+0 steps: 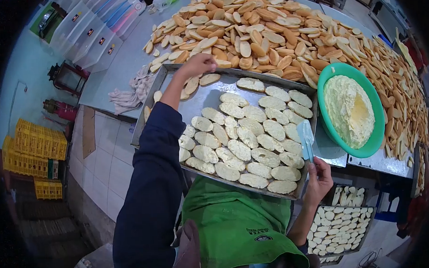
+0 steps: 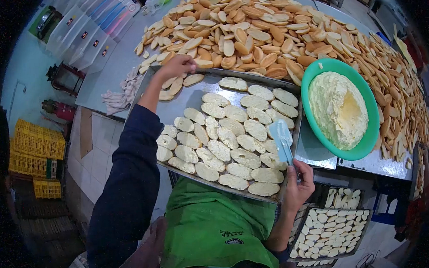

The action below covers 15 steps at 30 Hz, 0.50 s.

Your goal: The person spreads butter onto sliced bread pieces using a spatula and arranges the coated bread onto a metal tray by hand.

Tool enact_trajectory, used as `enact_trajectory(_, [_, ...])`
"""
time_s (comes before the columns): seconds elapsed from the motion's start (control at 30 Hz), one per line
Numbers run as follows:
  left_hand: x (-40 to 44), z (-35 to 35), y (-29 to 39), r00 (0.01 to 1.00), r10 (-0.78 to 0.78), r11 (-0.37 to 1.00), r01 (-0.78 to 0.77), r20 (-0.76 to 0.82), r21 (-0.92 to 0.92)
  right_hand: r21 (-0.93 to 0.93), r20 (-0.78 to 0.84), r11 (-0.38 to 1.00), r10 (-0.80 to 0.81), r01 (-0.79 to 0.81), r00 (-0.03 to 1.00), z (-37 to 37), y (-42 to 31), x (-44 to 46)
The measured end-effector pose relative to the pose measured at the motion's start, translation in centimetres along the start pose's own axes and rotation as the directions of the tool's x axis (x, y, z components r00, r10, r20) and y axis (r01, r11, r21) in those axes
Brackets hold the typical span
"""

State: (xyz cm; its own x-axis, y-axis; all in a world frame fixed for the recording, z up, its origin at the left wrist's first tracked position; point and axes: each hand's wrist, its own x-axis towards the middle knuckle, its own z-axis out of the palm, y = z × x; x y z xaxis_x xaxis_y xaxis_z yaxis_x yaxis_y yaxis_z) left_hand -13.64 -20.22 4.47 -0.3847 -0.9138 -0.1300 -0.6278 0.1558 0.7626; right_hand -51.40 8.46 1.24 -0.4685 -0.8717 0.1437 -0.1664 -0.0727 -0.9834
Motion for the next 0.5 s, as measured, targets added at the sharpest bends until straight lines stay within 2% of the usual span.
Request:
enact_trajectory(0.03, [-0.5, -1.0, -0.1, 0.991, -0.133, 0.979, 0.136, -0.028, 0.150, -0.029, 0.008, 1.000, -0.012, 0.012, 1.000, -0.2, 0.1, 0.0])
enact_trajectory(0.07, [-1.0, -1.4, -0.7, 0.990, -0.134, 0.979, 0.138, -0.034, 0.151, -0.058, 0.014, 0.998, -0.025, 0.026, 1.000, -0.3, 0.3, 0.1])
enact_trajectory(0.1, [-1.5, -1.3, -1.8, 0.979, -0.192, 0.937, 0.204, -0.070, 0.284, -0.060, 0.019, 0.998, -0.015, 0.017, 1.000, -0.4, 0.5, 0.2])
enact_trajectory(0.17, [-2.1, -1.2, -3.6, 0.954, -0.284, 0.767, 0.288, -0.099, 0.574, -0.036, 0.037, 0.999, -0.017, 0.019, 0.999, -0.1, 0.3, 0.2])
enact_trajectory(0.2, [-2.7, -0.7, -4.6, 0.955, -0.282, 0.767, 0.284, -0.095, 0.575, -0.018, 0.048, 1.000, -0.020, 0.021, 0.999, 0.0, 0.2, 0.1])
enact_trajectory(0.23, [-3.5, 0.2, -5.5, 0.933, -0.270, 0.677, 0.360, -0.238, 0.642, -0.023, 0.037, 1.000, -0.020, 0.021, 0.999, 0.0, -0.2, 0.2])
enact_trajectory(0.27, [-4.0, 1.1, -6.6, 0.900, -0.229, 0.585, 0.432, -0.371, 0.686, -0.036, 0.054, 0.994, -0.096, 0.098, 0.994, -0.1, -0.8, 0.4])
enact_trajectory(0.3, [-4.0, 1.6, -8.1, 0.897, -0.216, 0.591, 0.435, -0.386, 0.680, -0.058, 0.063, 0.983, -0.171, 0.175, 0.983, -0.5, -1.4, 0.9])
enact_trajectory(0.33, [-3.9, 1.7, -9.7, 0.900, -0.196, 0.601, 0.425, -0.391, 0.677, -0.179, 0.077, 0.946, -0.261, 0.271, 0.962, -1.5, -2.1, 1.7])
enact_trajectory(0.37, [-4.1, 2.2, -10.6, 0.912, -0.075, 0.631, 0.356, -0.403, 0.689, -0.271, 0.033, 0.899, -0.349, 0.344, 0.937, -2.5, -3.1, 2.8])
enact_trajectory(0.4, [-4.5, 2.8, -9.5, 0.898, -0.045, 0.623, 0.369, -0.439, 0.690, -0.370, 0.000, 0.838, -0.431, 0.401, 0.902, -3.5, -4.2, 4.0])
enact_trajectory(0.43, [-4.3, 2.7, -8.3, 0.905, -0.153, 0.608, 0.403, -0.397, 0.685, -0.486, -0.020, 0.772, -0.478, 0.410, 0.878, -4.9, -5.2, 5.3])
enact_trajectory(0.47, [-4.3, 2.6, -6.9, 0.907, -0.178, 0.605, 0.407, -0.382, 0.685, -0.590, -0.025, 0.695, -0.525, 0.411, 0.851, -6.4, -6.1, 6.9])
enact_trajectory(0.5, [-4.3, 2.5, -6.3, 0.904, -0.206, 0.598, 0.420, -0.376, 0.683, -0.655, -0.020, 0.663, -0.495, 0.363, 0.869, -7.7, -7.3, 8.3])
